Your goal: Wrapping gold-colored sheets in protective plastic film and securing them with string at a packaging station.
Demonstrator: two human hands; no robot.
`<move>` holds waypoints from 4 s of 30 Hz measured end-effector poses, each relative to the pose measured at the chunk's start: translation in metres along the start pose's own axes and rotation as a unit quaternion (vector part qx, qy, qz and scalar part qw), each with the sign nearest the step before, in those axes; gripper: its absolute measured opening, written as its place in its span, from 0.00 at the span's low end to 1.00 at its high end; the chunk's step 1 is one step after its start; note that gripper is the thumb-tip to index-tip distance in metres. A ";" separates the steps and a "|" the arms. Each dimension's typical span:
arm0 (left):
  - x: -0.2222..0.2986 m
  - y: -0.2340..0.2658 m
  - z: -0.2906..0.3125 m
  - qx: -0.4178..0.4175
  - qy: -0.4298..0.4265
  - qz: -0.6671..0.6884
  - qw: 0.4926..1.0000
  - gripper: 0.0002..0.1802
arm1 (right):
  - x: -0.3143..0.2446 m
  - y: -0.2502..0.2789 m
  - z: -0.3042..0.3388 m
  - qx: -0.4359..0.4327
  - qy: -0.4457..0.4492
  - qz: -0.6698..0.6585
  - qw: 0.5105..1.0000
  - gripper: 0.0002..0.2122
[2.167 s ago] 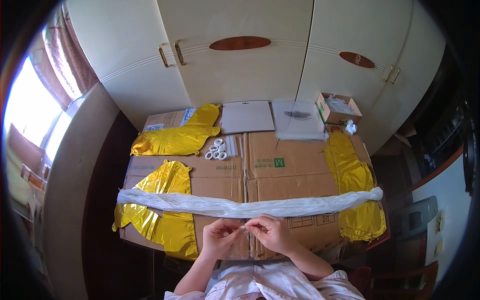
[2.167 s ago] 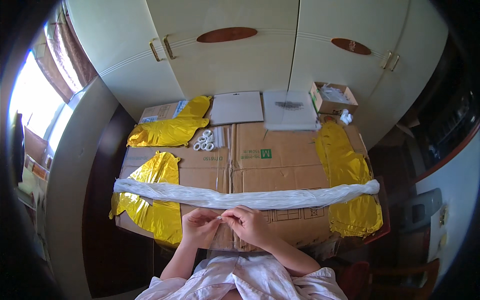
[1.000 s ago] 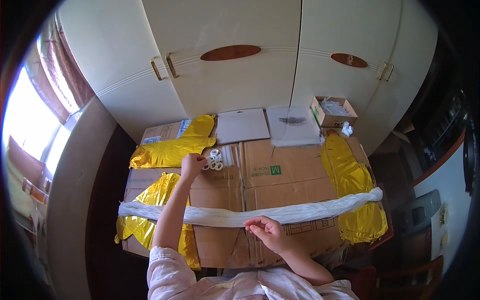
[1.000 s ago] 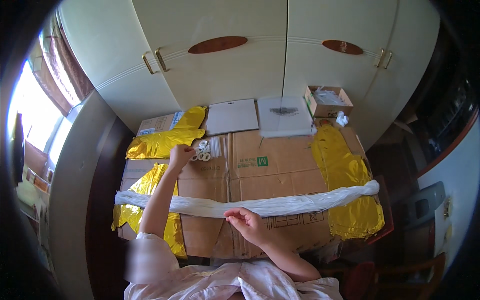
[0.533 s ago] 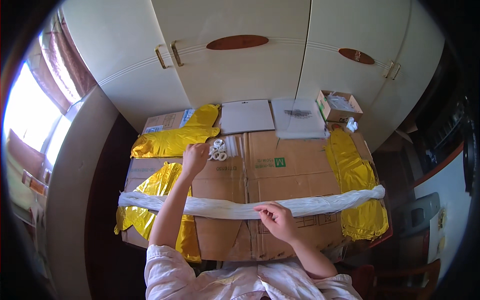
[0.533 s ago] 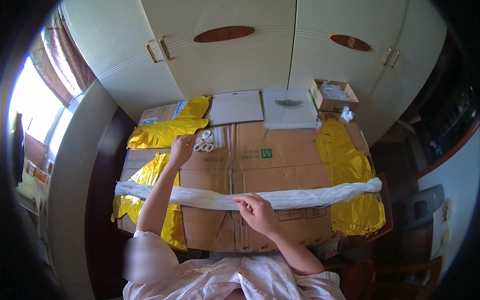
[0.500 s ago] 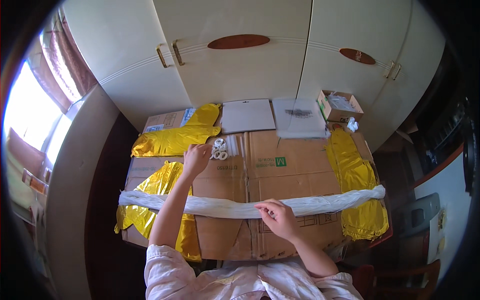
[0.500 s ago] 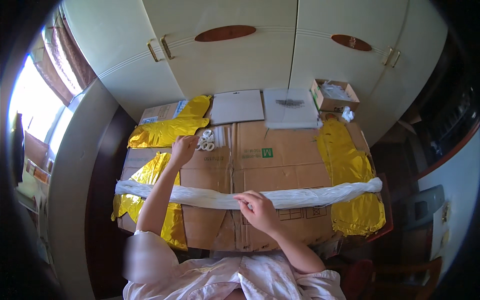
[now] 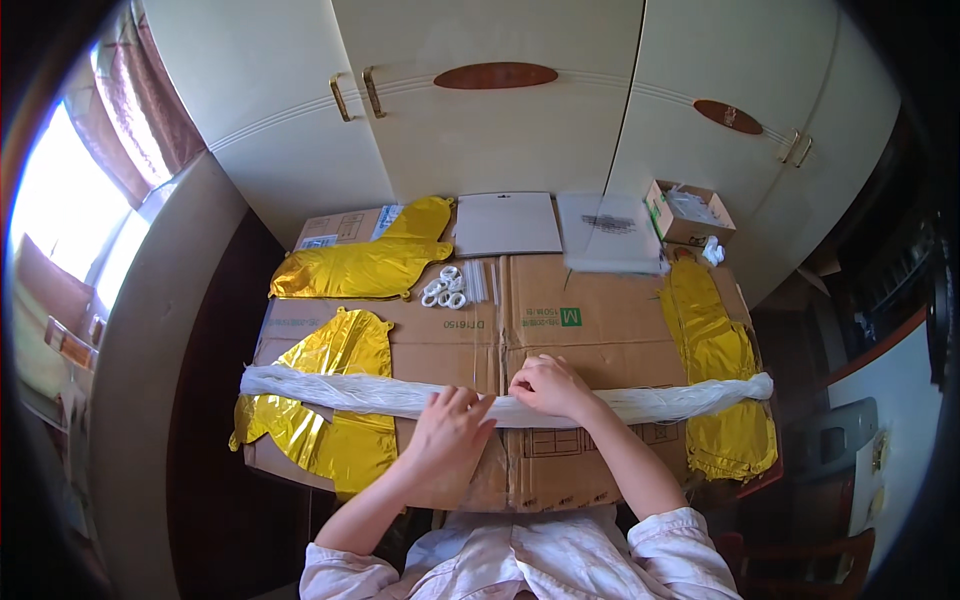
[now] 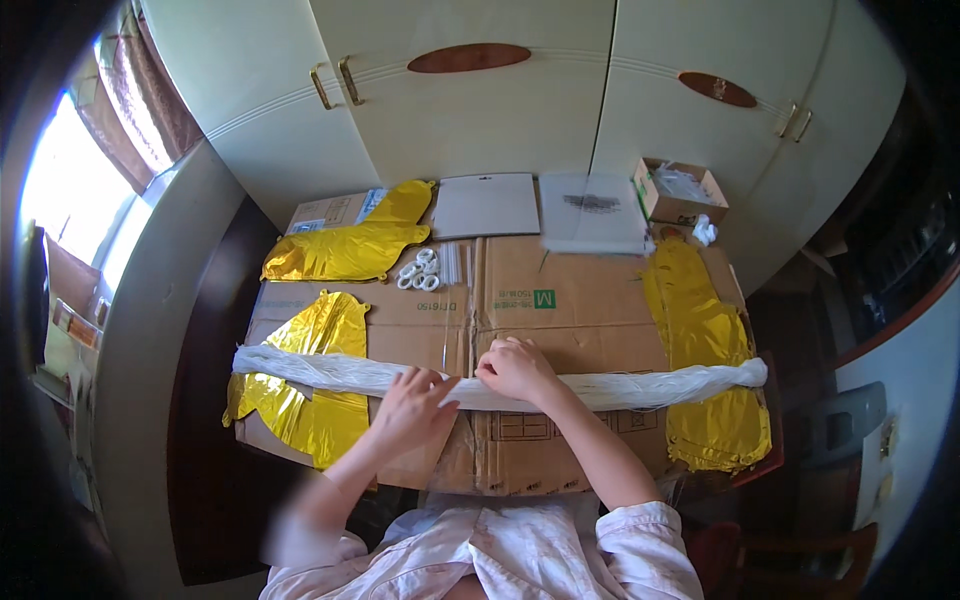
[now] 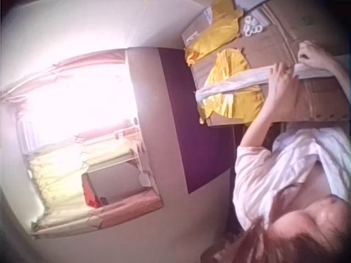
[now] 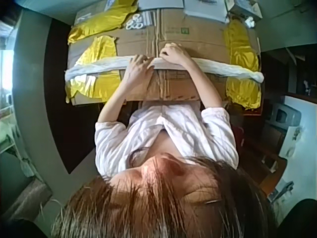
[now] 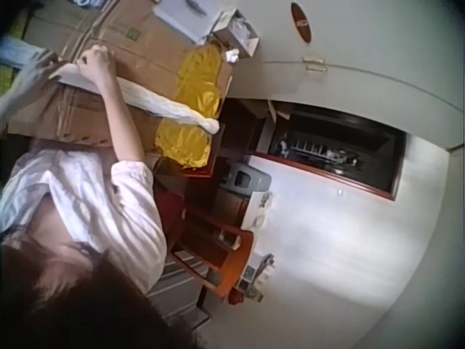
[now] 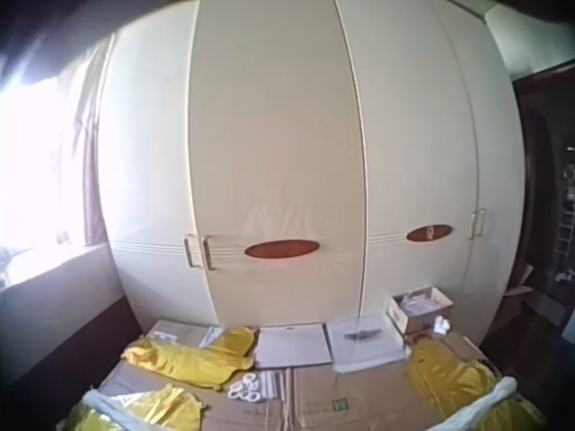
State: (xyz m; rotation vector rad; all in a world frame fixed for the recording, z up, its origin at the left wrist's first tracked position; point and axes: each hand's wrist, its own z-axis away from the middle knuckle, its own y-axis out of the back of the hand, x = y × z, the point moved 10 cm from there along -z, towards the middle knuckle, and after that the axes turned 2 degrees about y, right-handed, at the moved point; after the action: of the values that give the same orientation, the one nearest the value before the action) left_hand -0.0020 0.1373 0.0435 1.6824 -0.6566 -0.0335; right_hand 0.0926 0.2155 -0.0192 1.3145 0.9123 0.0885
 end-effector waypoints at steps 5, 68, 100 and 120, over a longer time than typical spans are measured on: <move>0.007 -0.020 0.009 0.002 0.009 -0.030 1.000 0.23 | -0.005 -0.006 -0.004 -0.029 0.020 -0.011 0.999 0.08; -0.092 0.127 0.098 0.333 0.086 0.783 0.519 0.10 | 0.111 0.129 0.175 0.186 -0.095 0.010 0.978 0.12; 0.054 0.057 0.037 0.078 -0.106 0.454 0.882 0.06 | -0.081 0.058 0.105 0.133 0.075 -0.386 0.910 0.04; 0.044 0.049 0.039 0.077 -0.091 0.381 0.917 0.04 | -0.123 0.072 0.110 0.129 0.208 -0.168 0.955 0.05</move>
State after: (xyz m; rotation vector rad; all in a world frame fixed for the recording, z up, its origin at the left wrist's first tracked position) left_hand 0.0004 0.0792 0.0938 1.4762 -1.4517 0.4308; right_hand 0.1095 0.0843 0.1029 1.3850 1.5398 -0.0220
